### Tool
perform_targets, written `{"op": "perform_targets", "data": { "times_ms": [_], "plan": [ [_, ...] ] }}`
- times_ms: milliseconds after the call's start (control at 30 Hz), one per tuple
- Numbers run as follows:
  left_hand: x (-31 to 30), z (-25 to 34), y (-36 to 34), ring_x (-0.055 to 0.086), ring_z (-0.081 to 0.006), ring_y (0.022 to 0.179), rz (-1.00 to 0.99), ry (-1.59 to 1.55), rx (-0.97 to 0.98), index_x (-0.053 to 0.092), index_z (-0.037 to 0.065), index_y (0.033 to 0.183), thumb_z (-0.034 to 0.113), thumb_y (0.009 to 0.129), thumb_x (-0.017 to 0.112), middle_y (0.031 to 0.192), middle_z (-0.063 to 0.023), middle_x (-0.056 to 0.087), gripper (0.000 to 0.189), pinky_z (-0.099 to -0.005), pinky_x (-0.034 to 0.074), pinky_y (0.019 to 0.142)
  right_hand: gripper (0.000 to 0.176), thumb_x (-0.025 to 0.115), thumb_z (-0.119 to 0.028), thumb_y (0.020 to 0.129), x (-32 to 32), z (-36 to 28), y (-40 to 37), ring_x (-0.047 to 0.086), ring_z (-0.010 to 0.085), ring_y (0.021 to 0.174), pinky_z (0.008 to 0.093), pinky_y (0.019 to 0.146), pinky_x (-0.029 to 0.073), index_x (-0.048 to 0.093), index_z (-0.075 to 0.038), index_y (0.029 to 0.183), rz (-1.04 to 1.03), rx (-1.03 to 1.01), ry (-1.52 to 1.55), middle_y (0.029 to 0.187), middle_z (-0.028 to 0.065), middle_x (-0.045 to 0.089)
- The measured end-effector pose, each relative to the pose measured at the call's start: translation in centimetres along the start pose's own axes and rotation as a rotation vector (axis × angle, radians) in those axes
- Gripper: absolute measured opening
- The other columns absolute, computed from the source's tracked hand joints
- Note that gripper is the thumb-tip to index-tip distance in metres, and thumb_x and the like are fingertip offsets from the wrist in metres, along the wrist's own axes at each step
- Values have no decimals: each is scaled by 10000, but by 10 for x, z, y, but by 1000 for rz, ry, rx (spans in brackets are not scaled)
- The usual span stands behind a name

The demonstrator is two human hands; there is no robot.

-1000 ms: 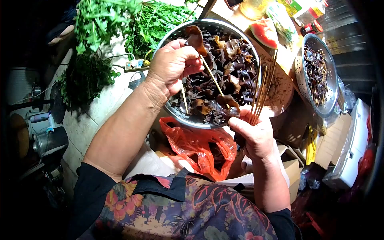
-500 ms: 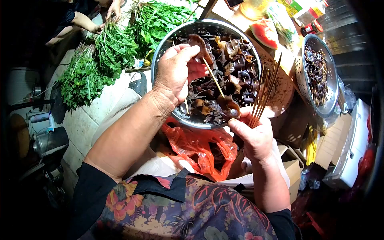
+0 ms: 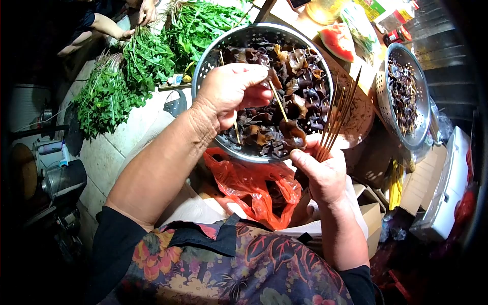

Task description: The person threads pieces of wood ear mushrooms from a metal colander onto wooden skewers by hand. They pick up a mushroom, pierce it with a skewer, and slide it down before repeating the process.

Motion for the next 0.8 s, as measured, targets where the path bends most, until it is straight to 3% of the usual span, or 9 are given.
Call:
{"op": "perform_targets", "data": {
  "times_ms": [200, 333, 533, 800],
  "plan": [
    [2, -3, 2, 631, -162, 753, -31, -122, -65, 567, 45, 1014, 119, 872, 541, 888, -59, 632, 162, -329, 544, 703, 158, 634, -3, 772, -2, 2, 2, 552, 83, 706, 214, 655, 450, 597, 33, 922, 14, -22, 41, 820, 51, 618],
    [-6, 1, 9, 626, -165, 775, -28, -221, 63, 538, 53, 1040, 49, 846, 533, 906, -58, 628, 194, -318, 541, 711, 160, 640, -7, 767, -3, 2, 1, 550, 83, 702, 208, 653, 446, 600, 28, 918, 8, -13, 33, 811, 42, 615],
    [-5, 16, 5, 620, -143, 738, 97, -18, 253, 554, 10, 1031, -21, 814, 553, 885, -74, 629, 219, -259, 542, 676, 159, 654, -17, 758, -5, 7, 3, 549, 84, 693, 208, 651, 444, 597, 15, 903, 9, 59, 43, 816, 37, 612],
    [4, 25, 0, 612, -123, 759, -5, 304, 504, 585, -13, 1004, -31, 812, 555, 902, -83, 636, 196, -234, 519, 666, 198, 667, -4, 739, -8, 8, 4, 568, 101, 701, 219, 659, 466, 570, -6, 912, 9, 106, 122, 813, 42, 610]
  ]
}}
Point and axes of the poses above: each hand's wrist, its own y-axis towards the middle knuckle, its own x-axis out of the palm, z = x × y, the point moved 5 cm from there along y, towards the middle knuckle
